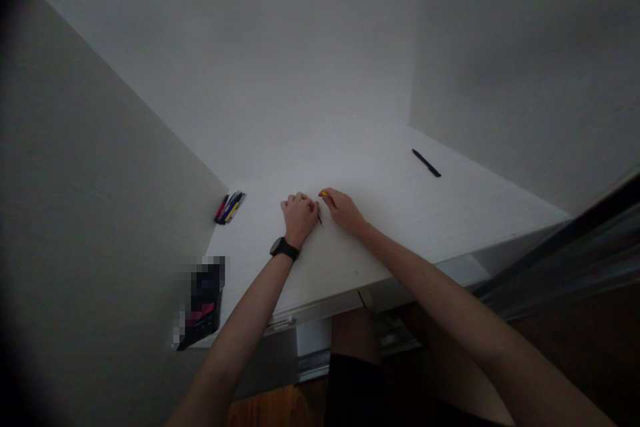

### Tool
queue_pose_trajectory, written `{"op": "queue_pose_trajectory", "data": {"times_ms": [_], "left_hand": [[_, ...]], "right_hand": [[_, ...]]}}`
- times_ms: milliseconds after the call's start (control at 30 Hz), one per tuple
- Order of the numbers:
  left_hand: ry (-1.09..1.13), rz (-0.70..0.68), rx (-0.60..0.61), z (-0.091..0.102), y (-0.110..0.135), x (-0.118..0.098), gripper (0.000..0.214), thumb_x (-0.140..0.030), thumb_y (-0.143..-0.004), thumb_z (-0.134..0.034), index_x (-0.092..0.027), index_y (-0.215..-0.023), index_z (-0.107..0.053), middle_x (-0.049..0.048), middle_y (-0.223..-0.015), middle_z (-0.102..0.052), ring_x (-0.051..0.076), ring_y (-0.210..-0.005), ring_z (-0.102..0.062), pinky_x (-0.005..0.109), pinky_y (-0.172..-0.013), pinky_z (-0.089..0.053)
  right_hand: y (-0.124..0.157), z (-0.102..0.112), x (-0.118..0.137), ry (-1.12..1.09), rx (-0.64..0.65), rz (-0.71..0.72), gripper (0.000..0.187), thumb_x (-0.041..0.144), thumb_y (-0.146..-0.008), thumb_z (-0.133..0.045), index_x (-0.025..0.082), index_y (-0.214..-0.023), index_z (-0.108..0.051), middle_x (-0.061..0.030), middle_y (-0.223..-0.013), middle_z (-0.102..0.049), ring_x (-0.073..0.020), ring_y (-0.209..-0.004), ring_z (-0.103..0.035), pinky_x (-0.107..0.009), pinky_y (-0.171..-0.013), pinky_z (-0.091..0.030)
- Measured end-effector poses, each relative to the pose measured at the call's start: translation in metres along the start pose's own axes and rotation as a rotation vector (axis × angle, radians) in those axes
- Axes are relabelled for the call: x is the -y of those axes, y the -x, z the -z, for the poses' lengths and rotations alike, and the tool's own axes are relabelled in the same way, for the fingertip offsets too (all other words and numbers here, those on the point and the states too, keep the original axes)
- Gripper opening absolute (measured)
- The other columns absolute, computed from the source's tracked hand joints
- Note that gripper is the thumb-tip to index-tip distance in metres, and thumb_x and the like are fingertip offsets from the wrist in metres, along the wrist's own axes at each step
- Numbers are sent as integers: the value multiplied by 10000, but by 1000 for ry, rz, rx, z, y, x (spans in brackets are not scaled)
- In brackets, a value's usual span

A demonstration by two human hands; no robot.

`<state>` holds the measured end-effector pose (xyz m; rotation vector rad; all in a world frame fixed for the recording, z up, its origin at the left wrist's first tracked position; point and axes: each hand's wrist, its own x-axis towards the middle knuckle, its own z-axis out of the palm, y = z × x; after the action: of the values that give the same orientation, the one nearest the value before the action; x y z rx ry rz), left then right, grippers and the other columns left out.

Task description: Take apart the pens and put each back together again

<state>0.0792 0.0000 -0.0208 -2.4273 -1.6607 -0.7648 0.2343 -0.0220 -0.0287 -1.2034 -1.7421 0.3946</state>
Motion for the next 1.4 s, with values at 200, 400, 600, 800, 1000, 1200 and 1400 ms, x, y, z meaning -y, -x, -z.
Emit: {"op": "queue_pose_trajectory", "data": {"times_ms": [200,400,600,800,1000,1200,1400], "left_hand": [[266,34,-211,4,-4,2,313,-389,-1019,-386,-199,-982,-632,92,-978,-657,240,-938,-539,410,-862,-367],[622,-210,-135,4,-5,1,256,-426,-965,-529,-244,-1103,-645,41,-946,-674,189,-846,-564,353,-858,-419],[738,-46,-223,4,-7,3,224,-395,-956,-536,-221,-853,-633,42,-842,-656,184,-798,-572,328,-782,-426],[1069,52,-180,6,-9,3,270,-469,-928,-574,-203,-955,-616,66,-878,-722,169,-796,-659,303,-746,-481],[1249,172,-188,8,-10,2,302,-473,-840,-689,-182,-832,-610,70,-792,-729,184,-773,-703,324,-770,-527],[1296,220,-203,4,-10,1,352,-485,-854,-674,-189,-1006,-558,60,-806,-740,167,-763,-708,307,-753,-530],[1284,287,-249,2,-11,2,367,-476,-850,-678,-192,-1033,-531,56,-802,-737,140,-688,-683,239,-592,-463]], "right_hand": [[1,7,2,-80,-7,-21,313,391,-998,-385,221,-1185,-570,-61,-963,-693,-197,-872,-634,-303,-781,-447],[5,0,-3,-161,87,-43,160,320,-943,-445,201,-1050,-453,-17,-772,-613,-169,-670,-547,-278,-650,-397],[4,3,-2,-111,165,-25,125,226,-906,-454,188,-1010,-511,-14,-761,-611,-156,-687,-554,-268,-678,-405],[2,6,-2,-6,212,3,291,185,-964,-376,147,-1129,-612,-20,-719,-645,-148,-672,-576,-252,-696,-404],[5,7,5,290,249,1,289,145,-968,-418,117,-1164,-629,-96,-877,-706,-182,-791,-609,-272,-740,-386],[6,8,7,542,224,43,256,194,-1007,-395,133,-1114,-619,-121,-920,-708,-204,-805,-587,-300,-758,-343],[4,13,23,635,245,119,280,245,-1032,-355,119,-1108,-593,-138,-881,-697,-219,-799,-584,-327,-797,-310]]}}
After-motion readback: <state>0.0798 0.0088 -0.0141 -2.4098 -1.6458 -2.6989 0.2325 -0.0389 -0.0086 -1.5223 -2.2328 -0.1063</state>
